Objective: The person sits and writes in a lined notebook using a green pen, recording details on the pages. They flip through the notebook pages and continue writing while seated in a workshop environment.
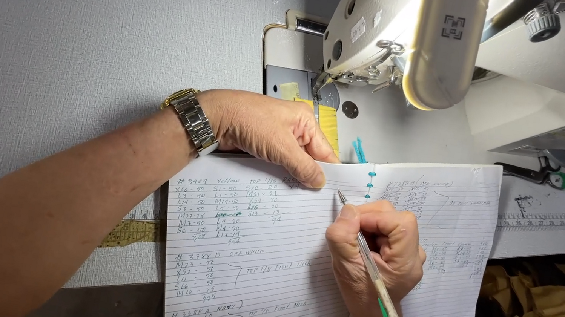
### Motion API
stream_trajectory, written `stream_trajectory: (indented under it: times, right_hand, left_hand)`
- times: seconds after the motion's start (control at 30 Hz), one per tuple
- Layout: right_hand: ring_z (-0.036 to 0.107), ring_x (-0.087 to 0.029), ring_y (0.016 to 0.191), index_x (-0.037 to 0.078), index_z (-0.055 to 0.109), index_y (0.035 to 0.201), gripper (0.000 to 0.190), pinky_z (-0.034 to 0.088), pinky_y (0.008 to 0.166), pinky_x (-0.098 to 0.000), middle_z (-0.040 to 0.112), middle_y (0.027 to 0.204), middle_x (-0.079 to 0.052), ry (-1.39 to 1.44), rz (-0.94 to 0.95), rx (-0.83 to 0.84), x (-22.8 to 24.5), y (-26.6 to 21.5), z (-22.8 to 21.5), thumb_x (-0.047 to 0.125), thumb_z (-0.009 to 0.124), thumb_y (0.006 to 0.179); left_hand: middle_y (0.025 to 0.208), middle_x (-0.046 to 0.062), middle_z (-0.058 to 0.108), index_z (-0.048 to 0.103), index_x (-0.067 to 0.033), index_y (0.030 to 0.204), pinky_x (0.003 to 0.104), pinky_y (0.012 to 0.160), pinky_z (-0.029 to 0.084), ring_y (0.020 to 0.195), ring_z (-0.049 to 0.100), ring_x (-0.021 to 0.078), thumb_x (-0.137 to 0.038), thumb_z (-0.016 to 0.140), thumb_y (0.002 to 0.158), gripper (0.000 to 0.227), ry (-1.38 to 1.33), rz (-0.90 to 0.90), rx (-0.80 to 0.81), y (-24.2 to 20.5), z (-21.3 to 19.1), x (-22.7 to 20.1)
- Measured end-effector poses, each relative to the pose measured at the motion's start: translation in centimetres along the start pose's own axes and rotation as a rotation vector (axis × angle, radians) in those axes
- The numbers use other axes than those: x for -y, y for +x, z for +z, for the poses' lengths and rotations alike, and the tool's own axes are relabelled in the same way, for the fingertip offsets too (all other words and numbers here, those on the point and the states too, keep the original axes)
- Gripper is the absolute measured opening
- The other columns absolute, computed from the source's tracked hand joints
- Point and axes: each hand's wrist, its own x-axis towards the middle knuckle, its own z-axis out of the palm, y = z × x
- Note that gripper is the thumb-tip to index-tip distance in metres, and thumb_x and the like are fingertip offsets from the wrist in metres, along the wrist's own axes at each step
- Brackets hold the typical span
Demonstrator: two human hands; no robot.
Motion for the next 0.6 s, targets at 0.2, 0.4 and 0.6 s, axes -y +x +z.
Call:
stream_trajectory:
  times: [0.2,0.4,0.6]
  right_hand:
    - [0.042,-0.004,0.059,0.017,0.046,0.076,0.025,0.034,0.058,-0.0194,0.060,0.070,0.007,0.049,0.009,0.028,-0.21,0.01,-0.08,0.005,0.068,0.077]
    - [0.042,-0.005,0.060,0.017,0.045,0.075,0.029,0.036,0.058,-0.0212,0.056,0.069,0.009,-0.012,-0.014,0.038,0.16,0.19,-0.13,0.006,0.071,0.083]
    - [0.044,-0.006,0.061,0.017,0.047,0.076,0.028,0.039,0.060,-0.0219,0.056,0.069,0.009,-0.012,-0.008,0.055,-0.20,0.17,-0.13,0.009,0.072,0.084]
  left_hand:
    - [0.075,0.001,0.073,0.082,-0.0009,0.101,0.022,0.047,0.048,0.057,0.062,0.0069,-0.011,0.068,0.088,0.022,0.004,0.007,0.005,0.29,-0.10,0.39]
    - [0.071,-0.003,0.068,0.083,-0.0034,0.100,0.022,0.045,0.044,0.056,0.057,0.0048,-0.013,0.067,0.088,0.022,0.051,0.010,0.002,0.17,-0.05,0.16]
    - [0.066,-0.003,0.064,0.082,-0.0025,0.097,0.021,0.043,0.041,0.052,0.054,0.0044,-0.012,0.066,0.086,0.021,0.054,0.000,-0.007,0.03,0.05,-0.04]
